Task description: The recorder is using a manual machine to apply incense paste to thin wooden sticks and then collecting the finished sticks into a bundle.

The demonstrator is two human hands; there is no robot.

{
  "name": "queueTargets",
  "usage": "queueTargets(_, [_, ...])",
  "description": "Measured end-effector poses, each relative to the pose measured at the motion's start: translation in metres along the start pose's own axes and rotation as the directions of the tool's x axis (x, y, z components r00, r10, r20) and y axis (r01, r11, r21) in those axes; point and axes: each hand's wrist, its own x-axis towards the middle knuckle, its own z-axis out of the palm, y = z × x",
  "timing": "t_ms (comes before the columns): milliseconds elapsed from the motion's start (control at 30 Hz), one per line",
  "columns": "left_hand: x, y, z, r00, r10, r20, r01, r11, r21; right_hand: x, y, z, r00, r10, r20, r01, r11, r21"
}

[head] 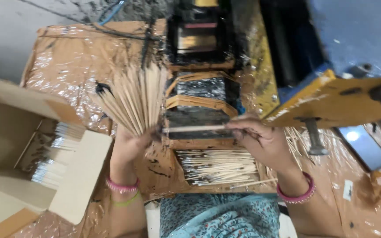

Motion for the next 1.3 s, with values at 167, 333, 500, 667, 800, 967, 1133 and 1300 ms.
queueTargets(167, [0.063,0.016,-0.003,0.953,0.189,-0.235,-0.23,0.96,-0.159,0.074,0.014,0.019,0.861,-0.491,0.131,0.447,0.61,-0.655])
queueTargets(333, [0.095,0.013,0.01,0.981,0.14,-0.137,-0.172,0.95,-0.259,0.075,0.06,0.011,0.866,-0.5,0.001,0.305,0.528,-0.792])
queueTargets(500, [0.095,0.01,0.014,0.989,0.094,-0.116,-0.127,0.936,-0.328,0.042,0.041,0.014,0.991,-0.107,-0.084,0.018,0.712,-0.702])
queueTargets(667, [0.089,-0.021,0.008,0.965,0.229,-0.127,-0.253,0.94,-0.228,0.058,0.075,0.007,0.978,0.197,-0.072,-0.2,0.778,-0.596])
queueTargets(800, [0.051,-0.082,-0.001,0.894,0.41,-0.181,-0.373,0.904,0.21,0.052,-0.07,0.01,0.905,-0.423,-0.046,0.252,0.621,-0.742])
queueTargets(967, [-0.052,-0.164,-0.028,0.929,0.328,-0.169,-0.132,0.723,0.678,-0.05,0.036,-0.057,0.865,-0.127,-0.485,-0.181,0.823,-0.538])
queueTargets(1133, [-0.097,-0.192,-0.033,0.876,0.192,-0.443,-0.026,0.935,0.354,-0.114,0.089,-0.04,0.707,0.038,-0.706,-0.405,0.84,-0.361])
queueTargets(1300, [-0.094,-0.241,-0.043,0.973,0.222,0.06,-0.196,0.664,0.721,-0.061,0.022,0.006,0.968,0.209,-0.141,-0.198,0.976,0.087])
